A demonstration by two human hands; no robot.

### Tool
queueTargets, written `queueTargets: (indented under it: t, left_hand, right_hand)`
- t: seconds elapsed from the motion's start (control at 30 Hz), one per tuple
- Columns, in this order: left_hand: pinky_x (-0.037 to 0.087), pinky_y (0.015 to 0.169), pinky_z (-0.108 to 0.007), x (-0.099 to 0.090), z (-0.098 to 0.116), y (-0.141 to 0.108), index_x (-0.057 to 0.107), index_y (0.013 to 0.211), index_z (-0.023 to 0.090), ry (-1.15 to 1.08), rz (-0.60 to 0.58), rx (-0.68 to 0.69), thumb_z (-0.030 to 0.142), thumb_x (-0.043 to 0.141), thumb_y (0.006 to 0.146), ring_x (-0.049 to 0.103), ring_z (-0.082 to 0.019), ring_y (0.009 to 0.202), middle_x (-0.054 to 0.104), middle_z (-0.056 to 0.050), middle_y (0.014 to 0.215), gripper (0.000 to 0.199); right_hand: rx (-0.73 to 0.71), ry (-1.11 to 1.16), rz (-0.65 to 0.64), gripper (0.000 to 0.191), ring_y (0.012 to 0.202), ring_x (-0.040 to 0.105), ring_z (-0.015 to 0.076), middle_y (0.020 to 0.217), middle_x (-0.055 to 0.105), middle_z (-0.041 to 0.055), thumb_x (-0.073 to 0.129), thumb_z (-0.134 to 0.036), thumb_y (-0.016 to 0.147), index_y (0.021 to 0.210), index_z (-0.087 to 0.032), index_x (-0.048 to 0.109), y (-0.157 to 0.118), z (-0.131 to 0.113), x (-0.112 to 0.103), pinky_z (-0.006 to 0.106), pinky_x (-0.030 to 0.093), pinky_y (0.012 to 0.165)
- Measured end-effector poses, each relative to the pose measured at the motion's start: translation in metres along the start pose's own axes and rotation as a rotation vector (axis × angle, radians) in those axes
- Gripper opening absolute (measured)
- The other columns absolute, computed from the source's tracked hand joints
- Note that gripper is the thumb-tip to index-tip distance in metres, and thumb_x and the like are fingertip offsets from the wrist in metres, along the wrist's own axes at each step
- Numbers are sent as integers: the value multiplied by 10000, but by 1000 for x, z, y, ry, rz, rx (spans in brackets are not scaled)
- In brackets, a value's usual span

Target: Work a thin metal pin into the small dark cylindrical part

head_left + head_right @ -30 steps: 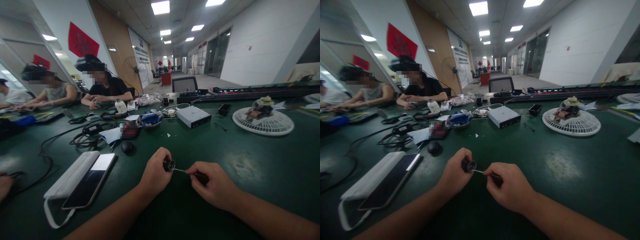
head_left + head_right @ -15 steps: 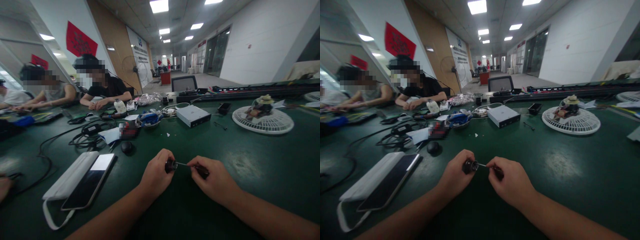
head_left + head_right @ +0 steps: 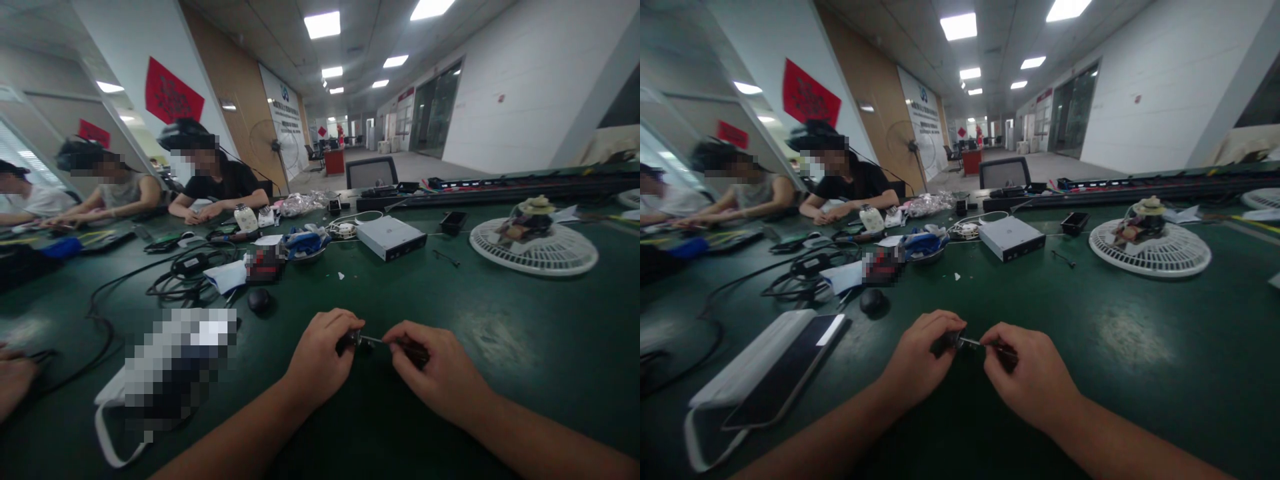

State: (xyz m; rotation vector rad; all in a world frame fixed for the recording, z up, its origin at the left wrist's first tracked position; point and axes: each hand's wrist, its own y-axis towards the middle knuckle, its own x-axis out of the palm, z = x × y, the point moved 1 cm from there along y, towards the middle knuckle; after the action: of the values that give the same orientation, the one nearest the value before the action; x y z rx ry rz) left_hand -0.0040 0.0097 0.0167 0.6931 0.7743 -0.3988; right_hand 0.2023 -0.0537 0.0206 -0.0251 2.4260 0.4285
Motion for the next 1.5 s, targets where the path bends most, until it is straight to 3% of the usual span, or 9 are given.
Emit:
queueTargets:
  t: [0.33,0.47,0.53,0.6,0.7,0.93,1.13,1.27,1.5]
  left_hand:
    - [521,949,-395,-3,3,2,545,1279,264,-77,78,-220,198,596,936,637,-207,1048,656,-30,1164,353]
    - [511,968,-401,-2,-2,5,535,1309,255,-74,87,-256,210,573,952,622,-211,1090,642,-42,1214,362]
    - [497,989,-412,-1,-3,6,575,1276,252,-50,26,-237,196,604,929,607,-218,1108,646,-38,1212,352]
    - [472,1020,-436,1,-4,7,623,1222,242,4,-45,-192,169,637,893,585,-233,1128,654,-37,1201,337]
    - [450,1038,-458,2,-4,8,641,1212,220,75,-94,-134,139,635,868,563,-246,1136,659,-48,1200,354]
    - [442,1029,-481,1,-3,8,640,1222,231,59,-99,-129,143,616,886,559,-256,1142,661,-56,1203,348]
    - [439,962,-454,0,1,9,638,1267,321,57,-198,-54,245,718,887,557,-258,1115,670,-23,1184,395]
    - [419,912,-410,-3,8,10,625,1289,324,56,-277,37,267,744,877,578,-238,1056,700,-8,1117,433]
    - [408,910,-378,-4,8,8,617,1291,291,9,-261,45,254,757,868,600,-218,1036,713,-8,1105,447]
  right_hand:
    - [102,23,168,294,594,584,154,709,605,-17,553,-311,904,1177,-208,586,4,4,0,294,453,544]
    - [114,-81,54,150,607,562,169,696,583,-3,547,-342,933,840,-228,517,6,4,4,325,446,556]
    - [40,-122,5,210,760,614,195,849,646,41,577,-297,921,773,-235,441,5,3,6,354,495,657]
    - [-90,-132,-50,195,1057,616,235,1137,666,80,606,-207,889,787,-227,441,2,2,8,407,509,880]
    - [-224,-155,-155,174,1314,496,262,1347,621,66,610,-136,875,788,-217,483,1,2,10,479,385,1104]
    - [-189,-60,-153,216,885,612,188,919,680,22,559,-32,852,746,-216,515,7,6,11,355,511,817]
    - [-110,154,-28,381,835,612,164,900,628,17,563,7,786,638,-226,300,7,3,4,307,477,728]
    - [-81,232,27,402,887,623,181,930,607,34,624,-36,785,644,-232,303,6,3,2,314,487,749]
    - [-25,314,19,415,934,677,199,885,688,38,619,-85,837,626,-235,294,6,4,1,331,507,799]
